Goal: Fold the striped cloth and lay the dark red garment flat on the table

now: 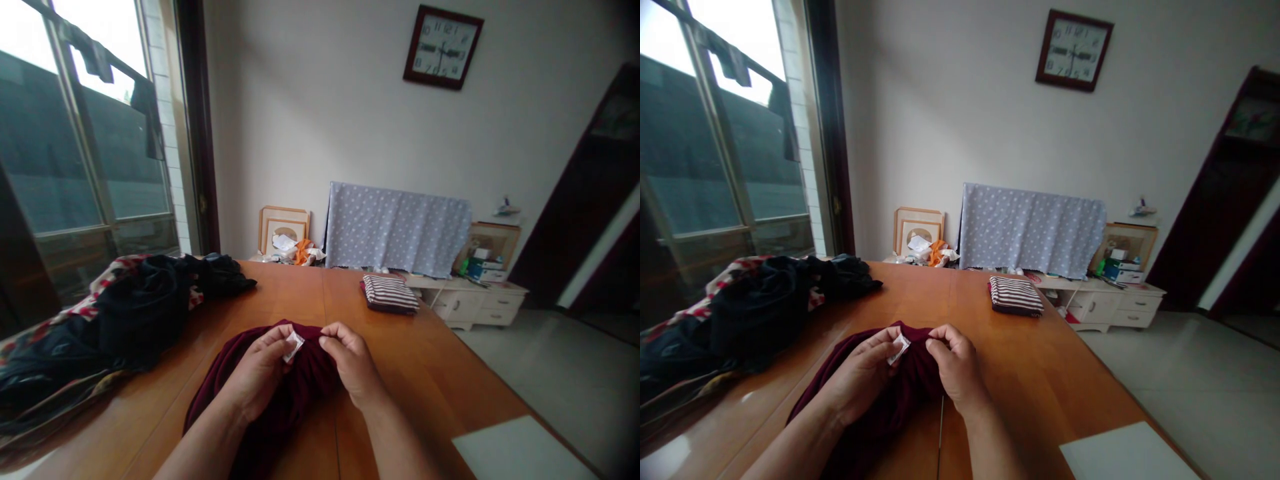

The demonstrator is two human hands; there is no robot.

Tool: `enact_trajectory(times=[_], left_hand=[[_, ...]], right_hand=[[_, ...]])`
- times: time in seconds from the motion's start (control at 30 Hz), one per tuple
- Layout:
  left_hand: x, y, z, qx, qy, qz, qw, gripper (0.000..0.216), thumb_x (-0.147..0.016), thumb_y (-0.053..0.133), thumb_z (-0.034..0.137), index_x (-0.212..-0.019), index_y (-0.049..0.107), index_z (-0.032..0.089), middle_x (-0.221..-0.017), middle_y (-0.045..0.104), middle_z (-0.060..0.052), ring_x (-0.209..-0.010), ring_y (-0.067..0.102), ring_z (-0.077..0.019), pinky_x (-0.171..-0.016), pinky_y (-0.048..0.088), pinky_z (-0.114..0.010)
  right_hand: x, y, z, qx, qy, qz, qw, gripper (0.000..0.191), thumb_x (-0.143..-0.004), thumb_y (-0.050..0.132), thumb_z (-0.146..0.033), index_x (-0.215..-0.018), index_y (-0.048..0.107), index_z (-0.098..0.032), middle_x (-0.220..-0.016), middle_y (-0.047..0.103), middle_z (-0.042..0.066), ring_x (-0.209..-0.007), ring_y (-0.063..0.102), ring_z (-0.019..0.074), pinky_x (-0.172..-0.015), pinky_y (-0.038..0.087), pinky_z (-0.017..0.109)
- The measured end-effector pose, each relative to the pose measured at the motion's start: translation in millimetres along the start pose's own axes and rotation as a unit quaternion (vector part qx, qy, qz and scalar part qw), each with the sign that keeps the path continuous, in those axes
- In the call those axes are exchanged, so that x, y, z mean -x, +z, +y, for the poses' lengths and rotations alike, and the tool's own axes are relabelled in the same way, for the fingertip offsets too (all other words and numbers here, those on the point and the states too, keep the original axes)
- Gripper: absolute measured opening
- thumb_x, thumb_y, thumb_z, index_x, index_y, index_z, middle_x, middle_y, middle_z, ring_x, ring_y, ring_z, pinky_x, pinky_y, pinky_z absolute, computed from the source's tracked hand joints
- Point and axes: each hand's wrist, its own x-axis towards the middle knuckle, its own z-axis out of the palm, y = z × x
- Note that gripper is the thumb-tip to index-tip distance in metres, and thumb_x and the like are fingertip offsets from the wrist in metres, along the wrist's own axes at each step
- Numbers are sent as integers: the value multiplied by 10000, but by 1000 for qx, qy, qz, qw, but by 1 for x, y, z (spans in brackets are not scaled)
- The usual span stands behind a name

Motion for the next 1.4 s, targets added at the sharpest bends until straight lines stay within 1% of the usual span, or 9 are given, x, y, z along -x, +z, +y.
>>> enact_trajectory(times=[0.1, 0.17, 0.33, 0.4, 0.57, 0.7, 0.83, 1.07, 1.4], left_hand=[[1, 2, 1, -16, 2, -12, 1000, 153, -789, 764, 225, -881, 659, 162, -775, 540, 22, -637, 451, -72, -605, 346, -206], [2, 2, 1, -29, 4, -14, 999, 149, -792, 758, 233, -869, 651, 164, -763, 532, 23, -642, 450, -78, -611, 344, -207], [1, 1, -2, -67, 10, 10, 998, 259, -838, 723, 410, -813, 599, 184, -745, 556, 19, -659, 489, -112, -586, 341, -228], [1, 1, -3, -80, 0, 13, 997, 295, -841, 718, 438, -792, 577, 184, -730, 560, 16, -647, 490, -113, -569, 330, -232], [1, 1, -4, -64, -17, 14, 998, 312, -792, 778, 336, -738, 507, 191, -676, 516, 38, -616, 474, -98, -572, 332, -228], [2, 2, -3, -49, -6, -8, 999, 276, -800, 766, 286, -729, 519, 187, -677, 516, 31, -630, 465, -98, -597, 354, -225], [2, 3, -3, -53, 2, -35, 998, 230, -808, 756, 263, -720, 564, 174, -677, 545, 13, -647, 470, -101, -633, 369, -222], [1, 0, -6, -31, -1, -44, 999, 178, -822, 755, 260, -762, 614, 169, -701, 571, 0, -662, 491, -101, -650, 372, -226], [1, -1, -6, -12, -7, -55, 998, 172, -818, 762, 246, -752, 626, 165, -705, 587, -3, -658, 490, -99, -644, 357, -228]], right_hand=[[1, 1, -3, -61, 11, -5, 998, 156, -804, 694, -352, -840, 649, -207, -738, 605, -36, -690, 502, 132, -669, 417, 246], [2, 1, -4, -67, 8, -9, 998, 164, -806, 695, -354, -852, 644, -205, -748, 603, -35, -691, 499, 130, -667, 412, 245], [4, 2, -2, 11, -15, -15, 1000, 234, -784, 719, -430, -830, 660, -209, -723, 598, -29, -674, 485, 137, -630, 402, 243], [4, 2, -1, 38, -19, -8, 999, 249, -767, 731, -448, -819, 667, -213, -721, 604, -26, -683, 490, 142, -627, 407, 242], [4, 1, 0, 15, -27, -2, 1000, 197, -805, 703, -396, -851, 660, -210, -748, 609, -28, -690, 497, 135, -641, 411, 242], [4, 1, 0, -27, -22, -3, 999, 169, -825, 688, -363, -875, 654, -205, -776, 626, -24, -698, 523, 137, -656, 421, 249], [4, 1, -1, -62, -6, -1, 998, 170, -813, 705, -353, -875, 649, -204, -780, 640, -23, -703, 540, 139, -675, 437, 255], [4, 3, -1, -113, 9, -3, 994, 168, -804, 721, -331, -869, 641, -198, -779, 633, -18, -710, 543, 135, -694, 450, 257], [4, 3, -2, -115, 22, 8, 993, 135, -803, 715, -307, -842, 635, -205, -760, 624, -19, -698, 530, 133, -669, 441, 249]])
